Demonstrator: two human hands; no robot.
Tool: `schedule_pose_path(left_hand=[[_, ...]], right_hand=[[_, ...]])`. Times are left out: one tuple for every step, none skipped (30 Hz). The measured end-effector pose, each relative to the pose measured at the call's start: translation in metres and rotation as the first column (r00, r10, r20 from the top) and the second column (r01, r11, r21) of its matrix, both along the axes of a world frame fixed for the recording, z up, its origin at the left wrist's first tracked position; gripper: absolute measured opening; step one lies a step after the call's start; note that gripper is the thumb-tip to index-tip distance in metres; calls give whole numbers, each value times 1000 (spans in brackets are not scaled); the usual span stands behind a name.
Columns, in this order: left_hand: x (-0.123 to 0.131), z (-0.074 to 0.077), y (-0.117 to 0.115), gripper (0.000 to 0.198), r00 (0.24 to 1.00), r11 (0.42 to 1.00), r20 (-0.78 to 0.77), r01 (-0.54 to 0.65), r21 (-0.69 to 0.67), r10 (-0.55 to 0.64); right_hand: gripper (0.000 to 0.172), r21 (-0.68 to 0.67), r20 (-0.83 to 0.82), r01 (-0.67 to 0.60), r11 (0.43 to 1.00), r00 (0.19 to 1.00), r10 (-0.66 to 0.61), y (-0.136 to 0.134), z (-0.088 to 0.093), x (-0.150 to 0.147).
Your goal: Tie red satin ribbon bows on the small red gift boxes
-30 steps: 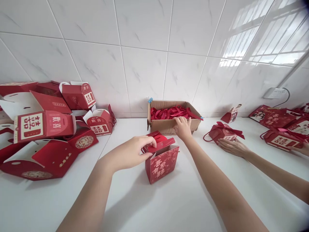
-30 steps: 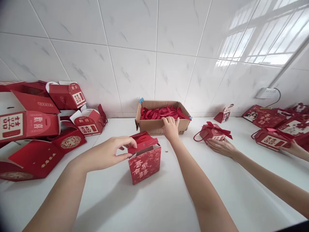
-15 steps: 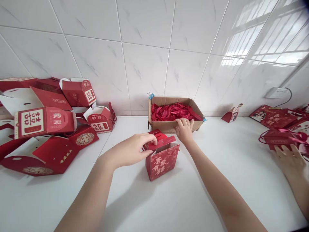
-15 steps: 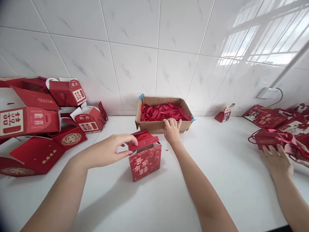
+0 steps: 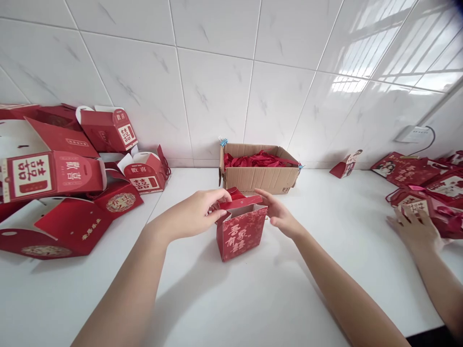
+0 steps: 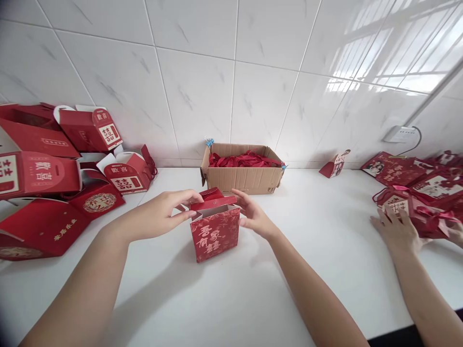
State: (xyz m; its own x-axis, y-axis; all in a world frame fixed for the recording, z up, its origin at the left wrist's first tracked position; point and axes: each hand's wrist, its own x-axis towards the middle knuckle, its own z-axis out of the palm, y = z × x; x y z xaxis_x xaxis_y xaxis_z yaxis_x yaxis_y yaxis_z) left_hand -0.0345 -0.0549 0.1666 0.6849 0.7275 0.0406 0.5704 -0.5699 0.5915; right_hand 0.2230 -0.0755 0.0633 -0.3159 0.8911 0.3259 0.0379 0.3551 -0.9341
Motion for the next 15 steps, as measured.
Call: schedule_pose_path(left_hand=[[1,-1,1,27,1000,1000,16,-5,-19,5],[3,-1,1,28,999,999,35,-13,-35,14],[4,-2,2,29,998,999,53,-25,-42,27],[6,-4,2,31,996,998,72,-40,-38,43],[8,-5,3,32,995,998,87,-56,-25,58],[9,-6,4,33,993,998,101,-68,-8,69],[11,-8,5,34,991,997,113,-73,5,72],[13,-10,6,34,990,998,127,-68,6,67],[14,-12,7,34,988,999,143,-52,-7,52],[16,-14,8,33,987,999,158,-22,-32,27],[17,-16,10,32,985,998,171,16,-64,-5],[19,-19,11,31,982,994,183,54,-96,-35],[21,-21,12,31,979,989,195,87,-123,-62],[22,-24,14,31,974,984,212,111,-141,-80],[24,-26,15,31,969,981,232,126,-148,-89]], right_hand=[[82,-36,-9,33,999,999,-34,-6,-2,-4],[75,-65,-13,101,993,995,-102,-11,-5,-8],[65,-83,-10,179,980,983,-181,-14,-7,-12],[53,-86,-6,252,964,967,-253,-18,-9,-15],[42,-76,-5,303,950,952,-305,-21,-10,-17],[34,-64,-6,329,942,944,-330,-23,-11,-19],[29,-54,-11,337,940,941,-338,-25,-12,-19],[25,-52,-22,339,939,940,-340,-27,-12,-19],[23,-57,-40,342,938,938,-345,-29,-12,-19],[22,-65,-59,351,934,933,-355,-30,-12,-19],[21,-73,-76,365,928,926,-370,-31,-12,-18],[20,-80,-91,375,923,920,-382,-32,-12,-18],[20,-88,-105,382,920,915,-390,-33,-12,-18],[20,-96,-117,385,918,911,-395,-33,-12,-18],[21,-104,-129,389,915,907,-401,-33,-12,-18]])
